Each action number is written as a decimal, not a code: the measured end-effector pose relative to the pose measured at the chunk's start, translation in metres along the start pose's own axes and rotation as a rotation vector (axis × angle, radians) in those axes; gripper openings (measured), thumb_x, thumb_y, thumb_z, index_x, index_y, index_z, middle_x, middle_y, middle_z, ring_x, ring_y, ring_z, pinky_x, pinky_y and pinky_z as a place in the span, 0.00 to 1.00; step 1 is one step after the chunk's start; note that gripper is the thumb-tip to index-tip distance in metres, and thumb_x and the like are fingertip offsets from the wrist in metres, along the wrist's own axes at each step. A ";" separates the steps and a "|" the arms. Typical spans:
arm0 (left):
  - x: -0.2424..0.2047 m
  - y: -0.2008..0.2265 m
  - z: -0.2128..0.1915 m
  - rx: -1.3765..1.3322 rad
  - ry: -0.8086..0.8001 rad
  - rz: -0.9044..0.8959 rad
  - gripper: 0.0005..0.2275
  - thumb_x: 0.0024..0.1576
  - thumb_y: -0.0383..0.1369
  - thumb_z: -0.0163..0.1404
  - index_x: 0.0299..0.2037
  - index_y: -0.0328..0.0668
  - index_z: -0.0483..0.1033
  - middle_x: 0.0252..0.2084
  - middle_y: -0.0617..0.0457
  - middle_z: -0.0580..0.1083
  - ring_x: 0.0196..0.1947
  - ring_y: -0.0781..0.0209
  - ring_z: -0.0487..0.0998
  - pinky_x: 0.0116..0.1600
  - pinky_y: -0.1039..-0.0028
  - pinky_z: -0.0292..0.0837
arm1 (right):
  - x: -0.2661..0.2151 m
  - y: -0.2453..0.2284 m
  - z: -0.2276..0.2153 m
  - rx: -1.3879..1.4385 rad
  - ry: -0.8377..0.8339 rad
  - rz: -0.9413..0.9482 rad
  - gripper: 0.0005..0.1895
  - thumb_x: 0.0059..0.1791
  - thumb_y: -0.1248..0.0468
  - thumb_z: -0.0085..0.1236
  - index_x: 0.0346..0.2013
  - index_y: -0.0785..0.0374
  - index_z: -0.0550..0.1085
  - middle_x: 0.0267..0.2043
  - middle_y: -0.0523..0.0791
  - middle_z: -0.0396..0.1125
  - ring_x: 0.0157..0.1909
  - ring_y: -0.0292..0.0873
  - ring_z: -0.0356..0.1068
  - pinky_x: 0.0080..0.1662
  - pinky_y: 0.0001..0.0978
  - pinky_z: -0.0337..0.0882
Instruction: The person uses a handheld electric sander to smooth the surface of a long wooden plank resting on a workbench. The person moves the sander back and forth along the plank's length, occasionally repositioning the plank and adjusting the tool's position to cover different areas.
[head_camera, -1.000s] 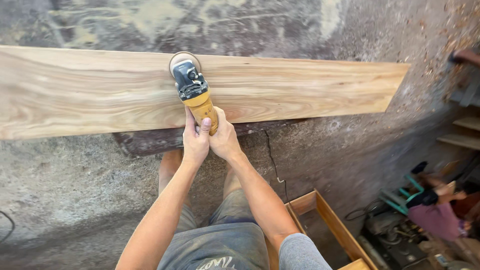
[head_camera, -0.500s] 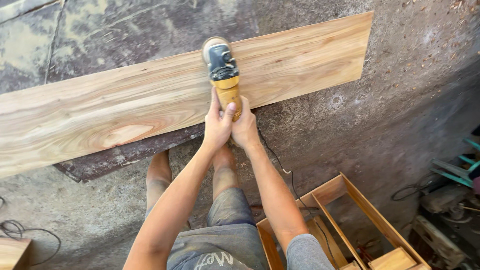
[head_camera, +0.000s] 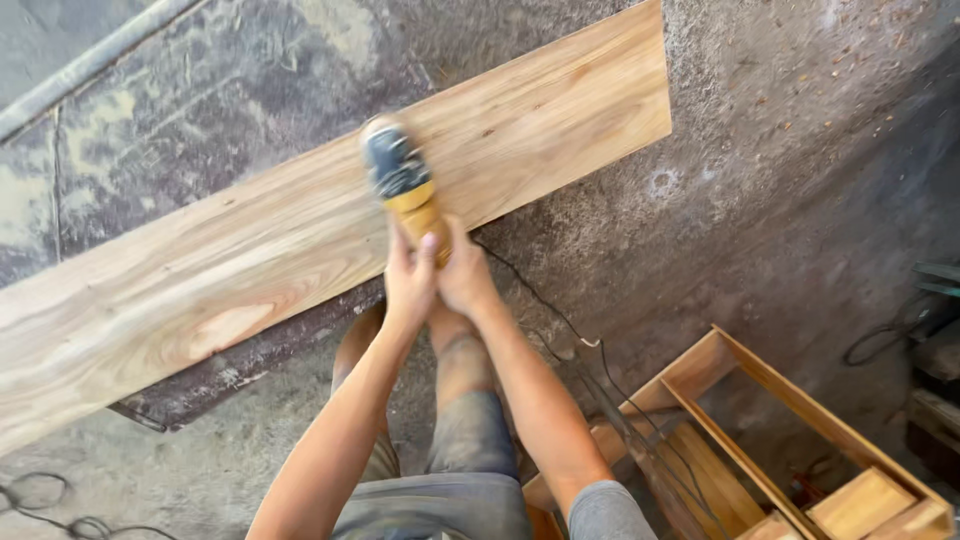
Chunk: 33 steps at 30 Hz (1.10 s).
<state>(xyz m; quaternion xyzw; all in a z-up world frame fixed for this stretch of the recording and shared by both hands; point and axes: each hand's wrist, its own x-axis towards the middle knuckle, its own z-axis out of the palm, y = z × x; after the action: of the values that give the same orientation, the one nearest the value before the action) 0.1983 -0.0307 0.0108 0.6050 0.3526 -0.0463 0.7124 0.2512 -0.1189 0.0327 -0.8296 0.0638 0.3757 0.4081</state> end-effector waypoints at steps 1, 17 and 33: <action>-0.011 -0.003 -0.012 0.065 0.043 -0.093 0.37 0.64 0.46 0.48 0.78 0.42 0.41 0.62 0.43 0.73 0.57 0.58 0.77 0.61 0.69 0.73 | -0.007 0.001 0.010 -0.028 -0.059 0.010 0.32 0.49 0.48 0.58 0.64 0.57 0.62 0.49 0.61 0.73 0.54 0.64 0.72 0.51 0.52 0.72; 0.046 0.017 0.172 0.165 -0.211 -0.179 0.41 0.62 0.51 0.49 0.78 0.41 0.37 0.58 0.41 0.73 0.52 0.58 0.80 0.55 0.69 0.77 | 0.047 0.037 -0.164 0.140 -0.040 0.368 0.37 0.47 0.50 0.60 0.67 0.55 0.58 0.54 0.52 0.73 0.50 0.52 0.78 0.49 0.47 0.77; 0.061 0.016 0.202 0.023 -0.127 -0.097 0.34 0.67 0.40 0.47 0.78 0.39 0.42 0.64 0.42 0.70 0.60 0.58 0.75 0.63 0.67 0.72 | 0.079 0.058 -0.202 0.069 -0.028 0.049 0.33 0.50 0.50 0.61 0.65 0.58 0.60 0.49 0.57 0.74 0.50 0.58 0.76 0.49 0.50 0.76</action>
<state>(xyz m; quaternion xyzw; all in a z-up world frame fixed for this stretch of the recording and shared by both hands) 0.3422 -0.1856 -0.0065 0.5910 0.3352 -0.1232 0.7234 0.3986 -0.2877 0.0205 -0.8077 0.0911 0.3948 0.4283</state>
